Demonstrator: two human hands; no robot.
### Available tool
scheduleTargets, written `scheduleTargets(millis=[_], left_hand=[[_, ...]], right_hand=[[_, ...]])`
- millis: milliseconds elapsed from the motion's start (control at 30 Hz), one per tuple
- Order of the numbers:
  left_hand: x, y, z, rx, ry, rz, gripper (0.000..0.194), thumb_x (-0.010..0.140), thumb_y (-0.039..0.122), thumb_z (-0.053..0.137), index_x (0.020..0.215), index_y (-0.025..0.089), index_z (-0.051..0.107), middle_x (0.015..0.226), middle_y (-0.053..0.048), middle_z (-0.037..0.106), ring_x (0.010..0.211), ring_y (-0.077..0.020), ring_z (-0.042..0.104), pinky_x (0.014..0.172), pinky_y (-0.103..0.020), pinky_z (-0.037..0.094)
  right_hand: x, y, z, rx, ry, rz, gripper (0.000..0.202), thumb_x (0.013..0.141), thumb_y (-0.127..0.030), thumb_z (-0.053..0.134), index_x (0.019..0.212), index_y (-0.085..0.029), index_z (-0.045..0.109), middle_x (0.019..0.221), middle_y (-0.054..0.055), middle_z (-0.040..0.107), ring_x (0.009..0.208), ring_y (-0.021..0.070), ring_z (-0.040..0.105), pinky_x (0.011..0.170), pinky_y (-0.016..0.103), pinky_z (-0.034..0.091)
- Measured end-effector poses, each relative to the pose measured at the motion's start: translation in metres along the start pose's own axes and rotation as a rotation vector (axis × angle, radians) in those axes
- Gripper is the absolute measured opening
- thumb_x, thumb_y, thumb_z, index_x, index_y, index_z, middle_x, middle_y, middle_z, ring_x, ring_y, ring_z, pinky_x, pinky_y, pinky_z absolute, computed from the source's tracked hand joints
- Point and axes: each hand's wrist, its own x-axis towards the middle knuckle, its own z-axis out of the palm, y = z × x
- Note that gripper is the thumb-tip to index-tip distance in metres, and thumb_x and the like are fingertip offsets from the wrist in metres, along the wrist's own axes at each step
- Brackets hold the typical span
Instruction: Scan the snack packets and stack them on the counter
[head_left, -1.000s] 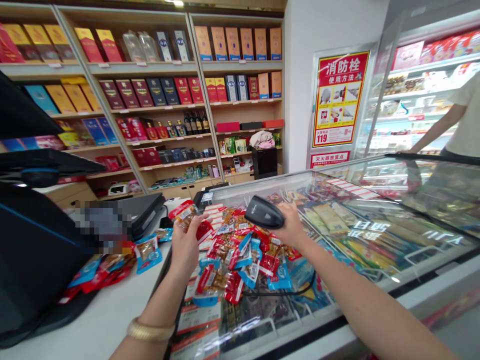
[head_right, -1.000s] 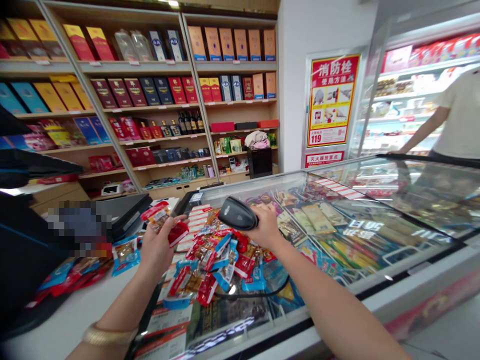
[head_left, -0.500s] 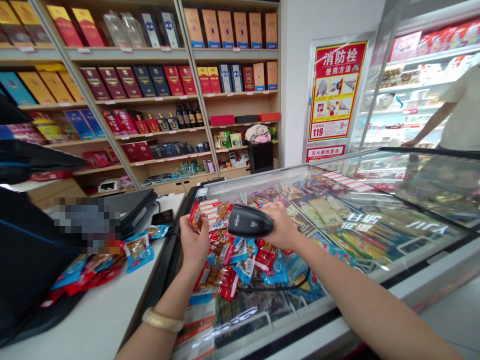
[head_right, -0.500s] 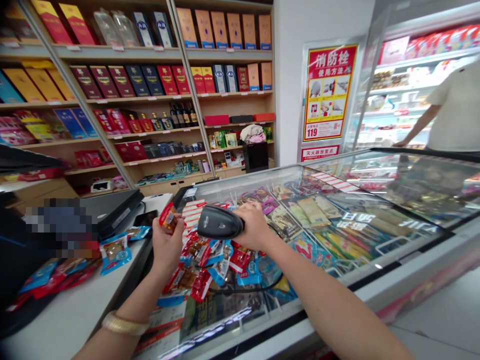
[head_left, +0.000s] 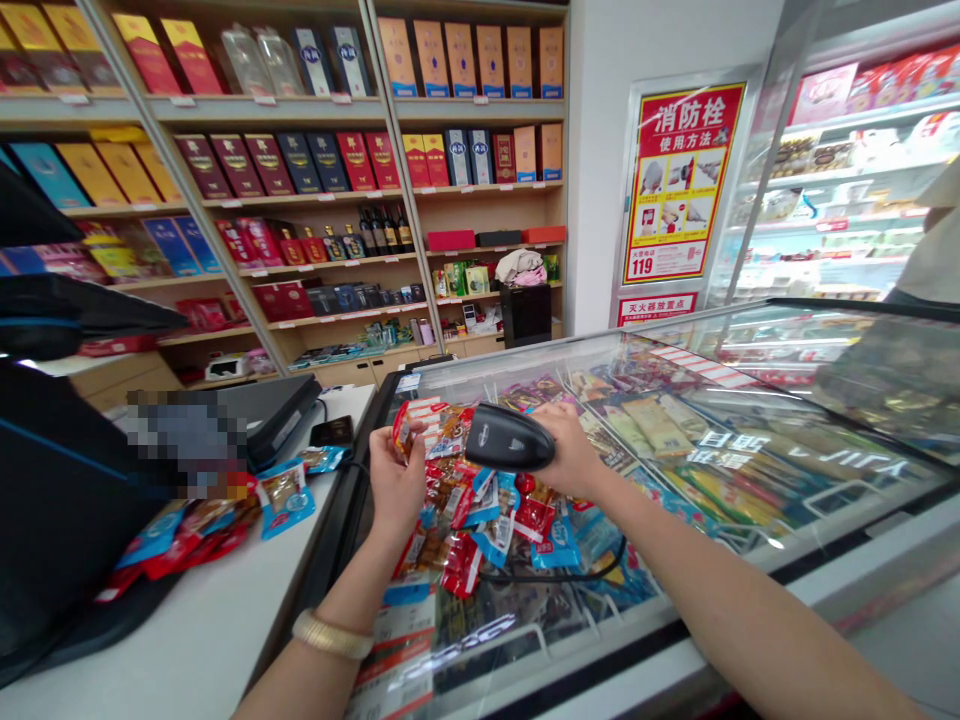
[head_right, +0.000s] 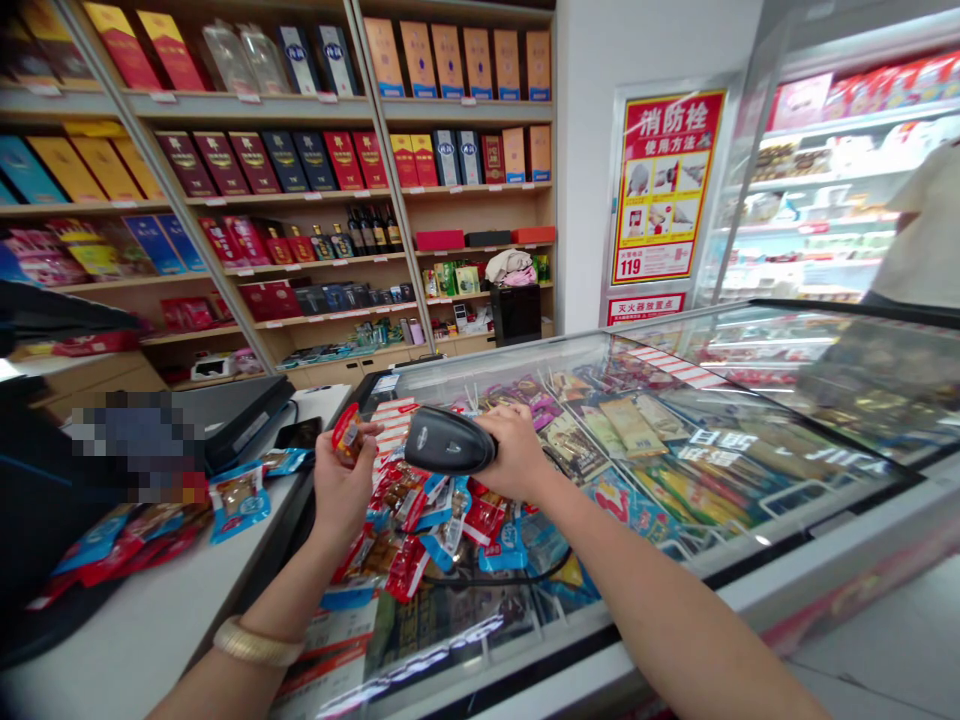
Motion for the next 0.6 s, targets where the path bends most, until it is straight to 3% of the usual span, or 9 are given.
scheduleTargets(millis=[133, 233, 367, 500, 600], left_hand=[[0.006, 0.004, -0.007, -0.017, -0.034, -0.022, 0.026, 0.082, 0.033, 0.063, 0.092, 0.023, 0.041, 0.087, -0.001, 0.064, 0.086, -0.0163, 0.065, 0.080, -0.030, 0.049], [0.023, 0.006, -0.033, 0.119, 0.075, -0.042, 0.029, 0.076, 0.029, 0.066, 0.087, 0.023, 0.040, 0.073, 0.005, 0.053, 0.066, -0.0125, 0.055, 0.065, -0.025, 0.044], [0.055, 0.010, -0.100, 0.497, 0.234, -0.095, 0.042, 0.063, 0.032, 0.079, 0.083, 0.023, 0.043, 0.068, 0.006, 0.046, 0.061, -0.0145, 0.050, 0.060, -0.027, 0.041], [0.082, 0.014, -0.175, 0.792, 0.322, -0.090, 0.049, 0.053, 0.035, 0.088, 0.070, 0.023, 0.043, 0.066, 0.002, 0.044, 0.081, -0.0271, 0.059, 0.075, -0.040, 0.048], [0.090, 0.011, -0.211, 0.839, 0.353, -0.087, 0.049, 0.056, 0.044, 0.087, 0.062, 0.022, 0.043, 0.062, -0.001, 0.040, 0.096, -0.0364, 0.060, 0.085, -0.049, 0.048]], right_hand=[[0.000, 0.010, 0.001, -0.065, 0.072, 0.050, 0.028, 0.067, -0.043, 0.075, 0.080, -0.019, 0.068, 0.080, 0.003, 0.067, 0.087, 0.0191, 0.057, 0.086, 0.032, 0.030], [0.001, 0.023, -0.001, -0.115, 0.122, 0.131, 0.032, 0.066, -0.045, 0.078, 0.085, -0.020, 0.072, 0.082, 0.004, 0.070, 0.089, 0.0206, 0.059, 0.086, 0.032, 0.030], [0.001, 0.037, -0.003, -0.184, 0.174, 0.210, 0.027, 0.067, -0.041, 0.075, 0.083, -0.020, 0.073, 0.085, 0.005, 0.073, 0.088, 0.0216, 0.061, 0.084, 0.032, 0.032], [0.001, 0.043, -0.004, -0.226, 0.206, 0.210, 0.032, 0.067, -0.045, 0.073, 0.087, -0.019, 0.074, 0.080, 0.006, 0.072, 0.085, 0.0222, 0.062, 0.080, 0.030, 0.033], [0.001, 0.043, -0.003, -0.229, 0.213, 0.177, 0.030, 0.067, -0.046, 0.071, 0.082, -0.019, 0.073, 0.077, 0.006, 0.071, 0.082, 0.0219, 0.063, 0.078, 0.030, 0.034]])
